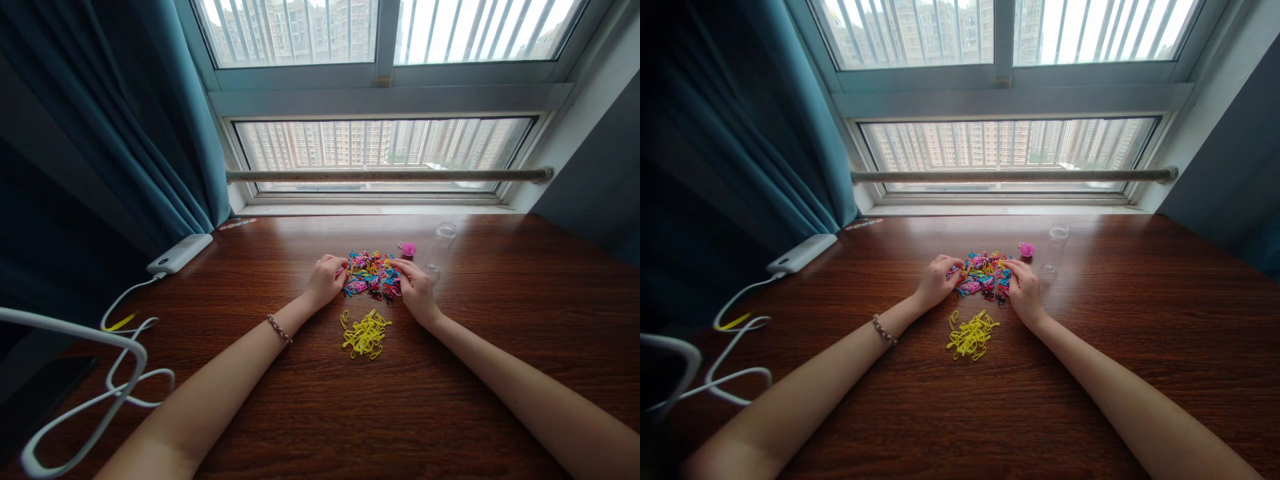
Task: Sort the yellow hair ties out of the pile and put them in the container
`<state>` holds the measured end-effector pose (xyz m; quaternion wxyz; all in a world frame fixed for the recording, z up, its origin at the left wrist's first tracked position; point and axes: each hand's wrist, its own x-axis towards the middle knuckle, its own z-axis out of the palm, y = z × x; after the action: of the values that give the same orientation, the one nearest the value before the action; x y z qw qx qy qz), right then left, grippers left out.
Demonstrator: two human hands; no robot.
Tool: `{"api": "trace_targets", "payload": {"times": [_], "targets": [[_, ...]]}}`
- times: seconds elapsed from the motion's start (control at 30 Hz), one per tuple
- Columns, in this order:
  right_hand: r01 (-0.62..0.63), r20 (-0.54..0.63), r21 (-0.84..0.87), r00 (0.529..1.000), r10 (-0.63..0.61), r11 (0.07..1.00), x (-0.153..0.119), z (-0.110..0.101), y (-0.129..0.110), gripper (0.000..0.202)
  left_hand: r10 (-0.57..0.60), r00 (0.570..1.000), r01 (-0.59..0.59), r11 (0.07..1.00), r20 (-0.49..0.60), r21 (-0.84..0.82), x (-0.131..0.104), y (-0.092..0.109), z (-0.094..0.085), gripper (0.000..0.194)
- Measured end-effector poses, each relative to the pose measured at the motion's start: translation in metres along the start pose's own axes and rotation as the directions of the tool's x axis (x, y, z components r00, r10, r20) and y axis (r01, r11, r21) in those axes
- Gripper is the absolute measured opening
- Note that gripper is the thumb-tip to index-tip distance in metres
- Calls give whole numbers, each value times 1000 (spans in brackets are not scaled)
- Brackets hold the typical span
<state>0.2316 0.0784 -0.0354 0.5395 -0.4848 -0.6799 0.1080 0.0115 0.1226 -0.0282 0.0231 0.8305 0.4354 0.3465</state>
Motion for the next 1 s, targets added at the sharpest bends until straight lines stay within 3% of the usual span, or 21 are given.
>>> {"api": "trace_targets", "payload": {"times": [0.13, 0.23, 0.37, 0.47, 0.53, 0.7, 1.0], "targets": [[127, 43, 28, 991, -128, 992, -3, -3, -13, 36, -21, 1000, 21, 1000, -1, -10, 0, -2, 1, 17], [278, 127, 46, 951, -282, 959, -8, -3, -24, 39, -53, 999, 53, 999, -10, -2, 0, -4, 2, 18], [422, 318, 130, 839, -441, 897, -15, -5, -34, 35, -31, 999, 30, 999, 27, 36, 0, -5, 2, 14], [445, 440, 191, 757, -482, 875, -16, -7, -36, 32, -16, 998, 12, 998, 65, 57, 0, -5, 2, 13], [420, 433, 176, 779, -454, 890, -16, -8, -36, 31, -35, 997, 30, 997, 74, 65, 1, -5, 2, 11], [315, 318, 88, 890, -326, 945, -14, -6, -30, 33, -76, 994, 71, 995, 76, 64, 1, -3, 0, 5], [219, 225, -54, 953, -202, 974, -10, 0, -22, 35, -99, 995, 99, 995, -18, 0, 1, -2, -2, 7]]}}
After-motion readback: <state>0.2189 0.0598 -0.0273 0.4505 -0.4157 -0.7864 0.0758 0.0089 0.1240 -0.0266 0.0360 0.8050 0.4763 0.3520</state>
